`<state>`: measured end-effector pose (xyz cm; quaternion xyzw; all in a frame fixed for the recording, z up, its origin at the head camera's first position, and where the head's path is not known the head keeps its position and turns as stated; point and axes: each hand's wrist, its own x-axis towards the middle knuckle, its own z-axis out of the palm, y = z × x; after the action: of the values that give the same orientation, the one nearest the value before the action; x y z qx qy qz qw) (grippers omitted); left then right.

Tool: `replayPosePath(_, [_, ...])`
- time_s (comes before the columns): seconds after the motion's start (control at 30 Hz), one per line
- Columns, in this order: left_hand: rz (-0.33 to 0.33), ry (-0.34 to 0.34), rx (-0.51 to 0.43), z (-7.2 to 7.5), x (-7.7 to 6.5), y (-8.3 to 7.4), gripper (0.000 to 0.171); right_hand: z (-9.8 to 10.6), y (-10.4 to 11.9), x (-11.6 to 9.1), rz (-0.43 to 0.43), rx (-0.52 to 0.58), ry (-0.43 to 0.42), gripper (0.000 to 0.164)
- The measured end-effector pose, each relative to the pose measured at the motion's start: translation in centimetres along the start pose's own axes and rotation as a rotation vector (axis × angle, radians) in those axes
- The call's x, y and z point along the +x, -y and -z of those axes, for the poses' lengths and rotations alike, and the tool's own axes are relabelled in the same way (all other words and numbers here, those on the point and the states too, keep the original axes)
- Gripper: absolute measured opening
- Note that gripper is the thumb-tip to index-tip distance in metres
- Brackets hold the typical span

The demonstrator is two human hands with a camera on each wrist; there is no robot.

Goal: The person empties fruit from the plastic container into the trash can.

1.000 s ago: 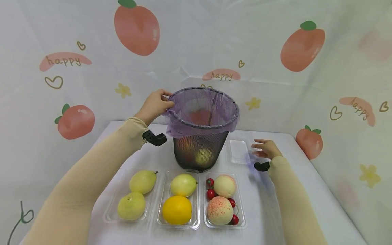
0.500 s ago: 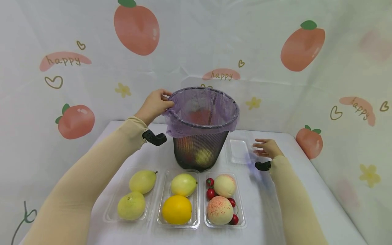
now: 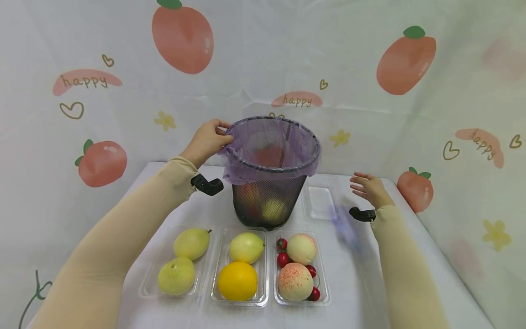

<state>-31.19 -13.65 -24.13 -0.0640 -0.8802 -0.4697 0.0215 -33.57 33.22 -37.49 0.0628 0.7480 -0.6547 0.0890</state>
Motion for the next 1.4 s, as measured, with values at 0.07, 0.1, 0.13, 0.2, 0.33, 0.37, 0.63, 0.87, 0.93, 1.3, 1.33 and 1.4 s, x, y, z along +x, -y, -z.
replayPosePath(0.07, [0.001, 0.003, -0.001, 0.0, 0.0, 0.0, 0.051, -0.1, 0.8, -0.3, 0.038, 0.068, 0.02, 0.062])
replayPosePath(0.1, [0.003, 0.003, -0.002, 0.1, 0.0, 0.1, 0.051, -0.1, 1.2, -0.5, 0.057, 0.1, 0.034, 0.059])
replayPosePath(0.13, [0.003, 0.005, -0.002, 0.1, 0.0, 0.1, 0.051, -0.3, 1.5, -0.7, 0.075, 0.127, 0.047, 0.054])
replayPosePath(0.2, [0.005, 0.006, -0.002, 0.1, 0.0, 0.0, 0.051, -0.6, 2.2, -1.2, 0.109, 0.181, 0.076, 0.043])
replayPosePath(0.33, [0.008, 0.006, 0.006, 0.2, -0.1, 0.1, 0.052, -1.7, 3.3, -2.3, 0.177, 0.236, 0.138, 0.024])
replayPosePath(0.37, [0.009, 0.003, 0.007, 0.2, -0.1, 0.1, 0.051, -2.0, 3.5, -2.6, 0.19, 0.238, 0.151, 0.022])
replayPosePath(0.63, [0.005, 0.018, -0.02, -0.4, -0.1, 0.3, 0.05, -4.0, 2.1, -5.7, 0.303, 0.084, 0.254, 0.021])
replayPosePath(0.87, [0.017, 0.017, -0.034, -0.5, 0.0, 0.6, 0.051, -6.2, -0.3, -8.2, 0.296, -0.037, 0.327, 0.027])
replayPosePath(0.93, [0.013, 0.014, -0.032, -0.4, 0.0, 0.6, 0.051, -6.7, -1.0, -8.8, 0.287, -0.064, 0.336, 0.03])
replayPosePath(1.3, [-0.008, -0.008, -0.02, -0.1, 0.2, 0.3, 0.05, -7.6, -5.2, -11.3, 0.188, -0.094, 0.351, 0.049])
replayPosePath(1.33, [-0.007, -0.007, -0.019, -0.1, 0.2, 0.3, 0.05, -7.5, -5.5, -11.5, 0.175, -0.094, 0.349, 0.051])
replayPosePath(1.4, [-0.005, -0.006, -0.021, -0.1, 0.2, 0.2, 0.05, -7.4, -6.1, -11.9, 0.155, -0.094, 0.343, 0.054])
